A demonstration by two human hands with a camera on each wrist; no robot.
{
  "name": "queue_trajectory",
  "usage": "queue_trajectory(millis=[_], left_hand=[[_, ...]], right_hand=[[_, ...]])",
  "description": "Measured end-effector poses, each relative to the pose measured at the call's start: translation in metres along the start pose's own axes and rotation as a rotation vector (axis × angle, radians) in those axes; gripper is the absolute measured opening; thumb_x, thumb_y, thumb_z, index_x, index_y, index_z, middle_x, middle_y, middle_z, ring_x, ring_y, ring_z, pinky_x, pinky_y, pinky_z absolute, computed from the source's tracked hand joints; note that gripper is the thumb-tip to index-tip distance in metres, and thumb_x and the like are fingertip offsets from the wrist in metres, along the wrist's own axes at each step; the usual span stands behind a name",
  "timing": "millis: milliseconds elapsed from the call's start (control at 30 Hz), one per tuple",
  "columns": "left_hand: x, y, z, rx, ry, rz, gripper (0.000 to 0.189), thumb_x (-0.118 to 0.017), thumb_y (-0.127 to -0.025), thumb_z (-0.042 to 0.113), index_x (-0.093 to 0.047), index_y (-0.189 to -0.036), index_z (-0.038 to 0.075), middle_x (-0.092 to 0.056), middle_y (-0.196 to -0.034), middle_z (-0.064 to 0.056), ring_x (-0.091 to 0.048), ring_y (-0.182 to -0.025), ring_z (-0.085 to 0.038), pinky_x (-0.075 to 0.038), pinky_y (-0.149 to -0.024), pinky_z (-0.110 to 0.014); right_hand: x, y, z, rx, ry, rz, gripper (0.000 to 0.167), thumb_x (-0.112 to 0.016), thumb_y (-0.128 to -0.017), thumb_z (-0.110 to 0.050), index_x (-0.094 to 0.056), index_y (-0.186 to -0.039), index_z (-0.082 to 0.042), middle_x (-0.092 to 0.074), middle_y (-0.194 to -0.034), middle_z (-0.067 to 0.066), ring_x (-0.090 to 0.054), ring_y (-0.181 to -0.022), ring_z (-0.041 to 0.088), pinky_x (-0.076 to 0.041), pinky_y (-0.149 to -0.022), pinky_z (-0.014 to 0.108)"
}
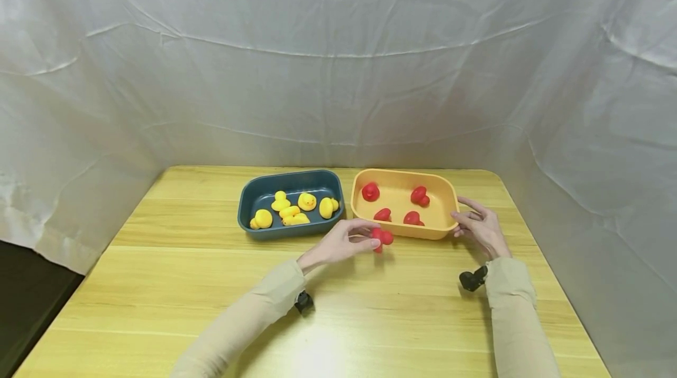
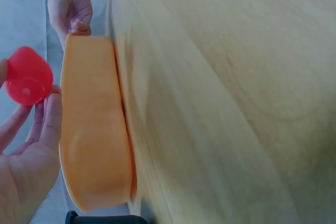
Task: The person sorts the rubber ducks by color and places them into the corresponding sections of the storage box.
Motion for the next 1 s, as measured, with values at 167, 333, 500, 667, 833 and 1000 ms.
queue_trajectory(millis=[167, 333, 500, 667, 833, 1000], left_hand=[[0.002, 0.0, 0.002, -0.008, 0.04, 0.091, 0.037, -0.074, -0.093, 0.024, -0.069, -0.127, 0.012, -0.071, -0.125, -0.007, -0.069, -0.108, -0.019, -0.057, -0.093, -0.02], [0.004, -0.002, 0.005, -0.021, 0.113, 0.172, 0.035, -0.077, -0.09, 0.018, -0.071, -0.123, 0.008, -0.072, -0.121, -0.011, -0.071, -0.106, -0.023, -0.059, -0.092, -0.02], [0.007, -0.004, 0.007, -0.029, 0.115, 0.219, 0.034, -0.079, -0.088, 0.016, -0.072, -0.12, 0.008, -0.074, -0.118, -0.013, -0.073, -0.105, -0.027, -0.06, -0.09, -0.022], [0.01, -0.006, 0.007, -0.015, 0.129, 0.239, 0.034, -0.08, -0.086, 0.016, -0.072, -0.118, 0.008, -0.074, -0.116, -0.013, -0.072, -0.106, -0.027, -0.06, -0.094, -0.025], [0.014, -0.008, 0.009, -0.002, 0.128, 0.232, 0.036, -0.081, -0.086, 0.017, -0.071, -0.119, 0.007, -0.074, -0.116, -0.014, -0.072, -0.106, -0.027, -0.06, -0.096, -0.027], [0.019, -0.012, 0.013, 0.002, 0.079, 0.24, 0.036, -0.08, -0.087, 0.02, -0.071, -0.119, 0.007, -0.075, -0.115, -0.011, -0.074, -0.104, -0.022, -0.061, -0.093, -0.025]], right_hand=[[0.0, 0.0, 0.0, 0.002, -0.002, -0.001, 0.057, -0.063, -0.097, 0.0, -0.039, -0.148, -0.004, -0.075, -0.088, 0.001, -0.069, -0.065, 0.011, -0.063, -0.061, 0.023], [0.0, 0.0, 0.0, 0.002, -0.008, -0.003, 0.056, -0.064, -0.097, 0.0, -0.041, -0.148, -0.005, -0.075, -0.088, 0.001, -0.069, -0.065, 0.011, -0.063, -0.061, 0.024], [0.0, 0.001, 0.0, -0.006, -0.007, 0.001, 0.058, -0.064, -0.097, 0.0, -0.04, -0.149, -0.005, -0.075, -0.088, 0.001, -0.069, -0.065, 0.011, -0.063, -0.061, 0.024], [-0.001, 0.001, -0.001, -0.005, 0.003, 0.004, 0.057, -0.064, -0.096, -0.001, -0.042, -0.149, -0.007, -0.075, -0.088, 0.001, -0.069, -0.065, 0.011, -0.063, -0.061, 0.023], [0.0, 0.001, 0.0, 0.001, -0.001, 0.001, 0.06, -0.064, -0.097, -0.001, -0.037, -0.151, -0.003, -0.076, -0.087, 0.001, -0.069, -0.064, 0.011, -0.063, -0.06, 0.023], [0.0, 0.0, 0.001, 0.004, -0.004, -0.002, 0.061, -0.063, -0.097, 0.0, -0.036, -0.151, -0.002, -0.076, -0.087, 0.001, -0.069, -0.065, 0.011, -0.063, -0.06, 0.024]])
Point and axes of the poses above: each hand's wrist, its own y-axis away from the middle knuckle, its own x-axis out of the back of the hand, z = x × y, the point moved 1 cm from there along -y, towards the middle knuckle
